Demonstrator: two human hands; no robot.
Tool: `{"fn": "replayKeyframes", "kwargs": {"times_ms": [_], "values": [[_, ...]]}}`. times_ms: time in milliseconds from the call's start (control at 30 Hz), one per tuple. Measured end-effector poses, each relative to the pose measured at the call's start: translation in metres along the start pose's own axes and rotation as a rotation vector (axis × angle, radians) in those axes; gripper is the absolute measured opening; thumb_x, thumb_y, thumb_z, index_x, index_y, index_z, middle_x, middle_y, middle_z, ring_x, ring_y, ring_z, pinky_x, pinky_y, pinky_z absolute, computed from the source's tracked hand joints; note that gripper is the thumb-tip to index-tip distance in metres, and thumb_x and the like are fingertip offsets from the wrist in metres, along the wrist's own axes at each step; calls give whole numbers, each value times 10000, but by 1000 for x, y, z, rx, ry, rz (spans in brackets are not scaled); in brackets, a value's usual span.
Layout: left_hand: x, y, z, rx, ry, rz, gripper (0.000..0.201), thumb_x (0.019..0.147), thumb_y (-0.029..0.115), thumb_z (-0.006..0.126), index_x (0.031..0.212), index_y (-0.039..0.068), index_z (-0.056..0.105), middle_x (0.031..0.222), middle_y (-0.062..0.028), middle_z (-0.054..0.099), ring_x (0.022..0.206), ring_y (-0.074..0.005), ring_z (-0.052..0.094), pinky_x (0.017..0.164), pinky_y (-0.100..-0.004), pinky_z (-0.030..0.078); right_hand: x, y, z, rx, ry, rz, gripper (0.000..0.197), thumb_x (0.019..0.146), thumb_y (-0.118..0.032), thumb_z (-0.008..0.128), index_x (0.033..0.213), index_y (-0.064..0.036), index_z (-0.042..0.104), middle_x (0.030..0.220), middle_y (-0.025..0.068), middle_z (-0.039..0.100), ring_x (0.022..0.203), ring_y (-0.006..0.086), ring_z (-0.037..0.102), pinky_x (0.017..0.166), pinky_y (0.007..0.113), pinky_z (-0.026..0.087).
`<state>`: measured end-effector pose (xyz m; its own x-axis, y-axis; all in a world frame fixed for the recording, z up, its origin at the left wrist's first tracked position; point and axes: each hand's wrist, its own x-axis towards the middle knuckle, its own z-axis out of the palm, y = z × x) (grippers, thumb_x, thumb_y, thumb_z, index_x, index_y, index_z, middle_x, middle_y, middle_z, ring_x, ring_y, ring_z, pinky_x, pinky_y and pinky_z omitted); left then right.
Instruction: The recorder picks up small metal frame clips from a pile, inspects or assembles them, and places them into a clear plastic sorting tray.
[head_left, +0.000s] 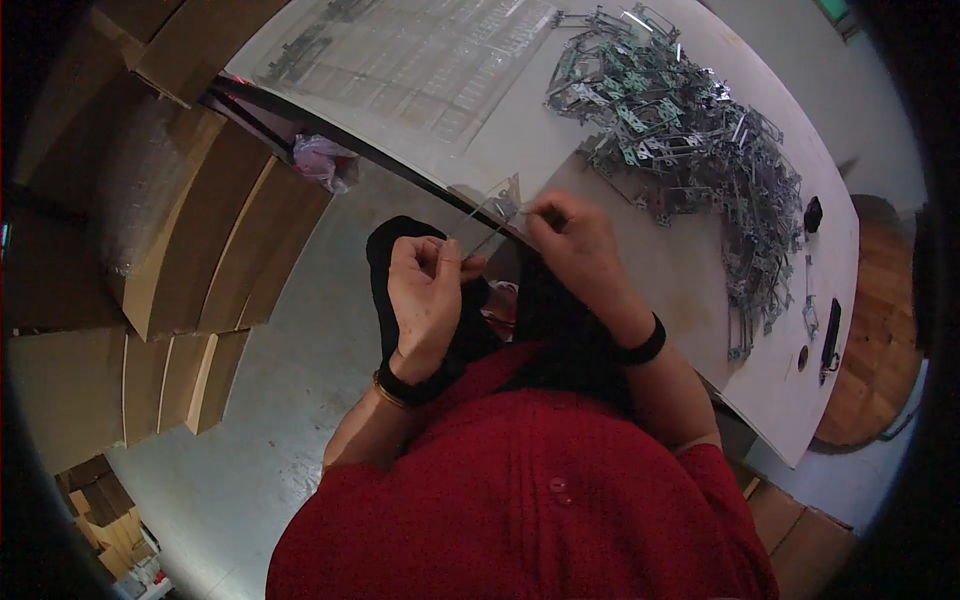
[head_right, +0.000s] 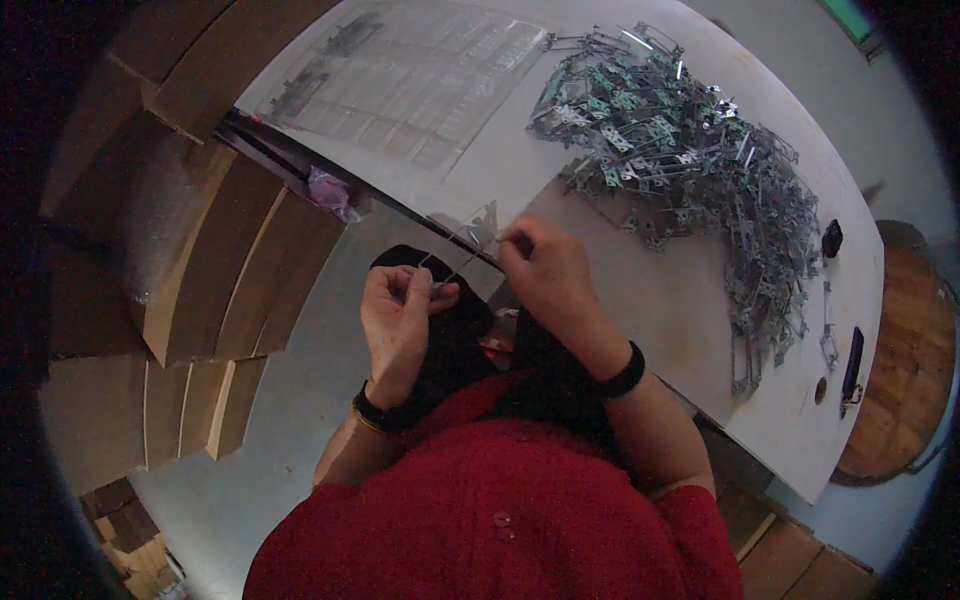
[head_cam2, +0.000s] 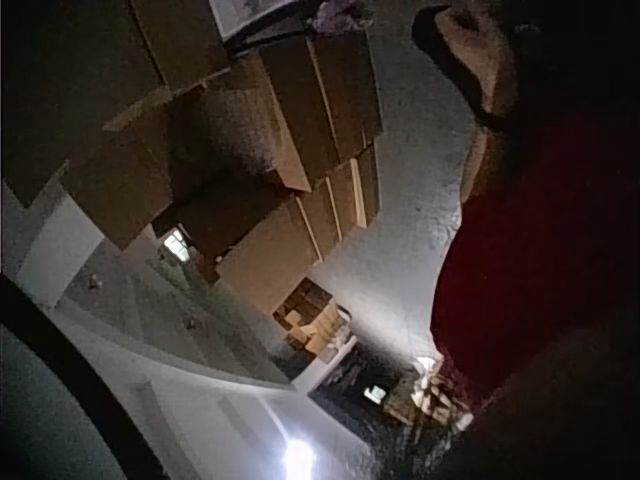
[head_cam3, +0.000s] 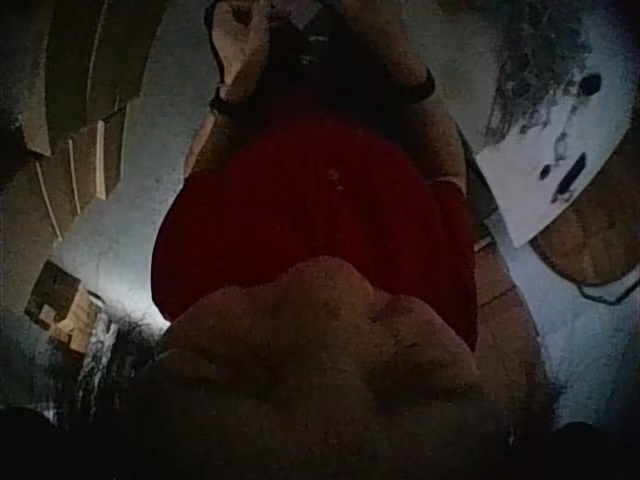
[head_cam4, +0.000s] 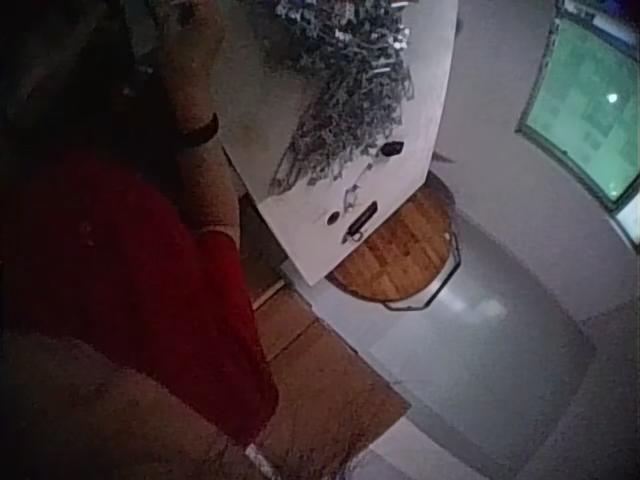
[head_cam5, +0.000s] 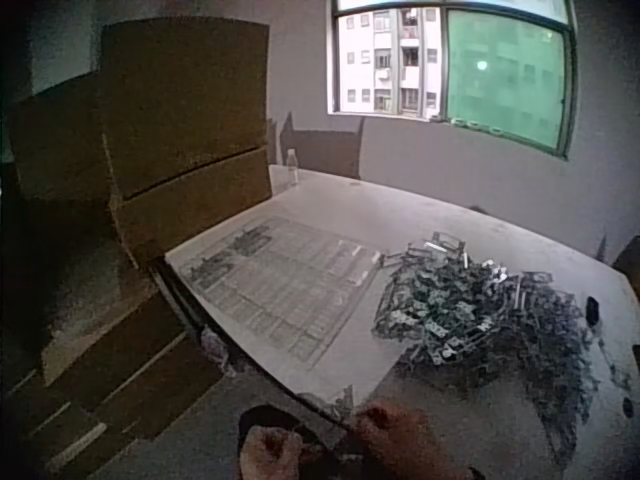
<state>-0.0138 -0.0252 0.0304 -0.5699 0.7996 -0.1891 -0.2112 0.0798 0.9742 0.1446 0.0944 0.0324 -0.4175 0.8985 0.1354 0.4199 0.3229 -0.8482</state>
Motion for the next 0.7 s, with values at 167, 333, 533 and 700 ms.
{"fn": "replayKeyframes", "kwargs": {"times_ms": [167, 333, 533, 700], "values": [[1, -4, -1, -8, -2, 5, 171, 1051, 88, 599, 1041, -11, 460, 1005, -108, 589, 877, -254, 749, 779, -361, 649, 1, 0, 1, 49, -25, 40, 112, 878, -107, 672, 921, -5, 691, 816, 187, 714, 761, 332, 729, 684, 405, 551], [-1, -3, -1, 26, 5, -2, 168, 1048, 80, 601, 1044, -6, 456, 1008, -103, 590, 869, -250, 747, 778, -358, 648, 1, -4, -1, 41, -43, 51, 118, 875, -109, 674, 927, -5, 695, 813, 180, 716, 748, 306, 728, 683, 397, 551], [-1, -5, -1, 7, 12, 16, 165, 1043, 79, 608, 1042, -5, 466, 1001, -102, 595, 851, -238, 743, 773, -355, 648, 2, -1, -2, 24, -45, 26, 116, 872, -108, 676, 924, -6, 696, 818, 180, 719, 751, 303, 727, 681, 392, 551], [-1, -3, 1, 4, 23, 15, 154, 1041, 70, 605, 1041, -8, 473, 990, -101, 593, 846, -237, 742, 768, -358, 650, 2, -2, -5, 9, -60, -4, 118, 870, -111, 681, 925, -8, 701, 816, 177, 720, 751, 300, 729, 681, 397, 555]]}}
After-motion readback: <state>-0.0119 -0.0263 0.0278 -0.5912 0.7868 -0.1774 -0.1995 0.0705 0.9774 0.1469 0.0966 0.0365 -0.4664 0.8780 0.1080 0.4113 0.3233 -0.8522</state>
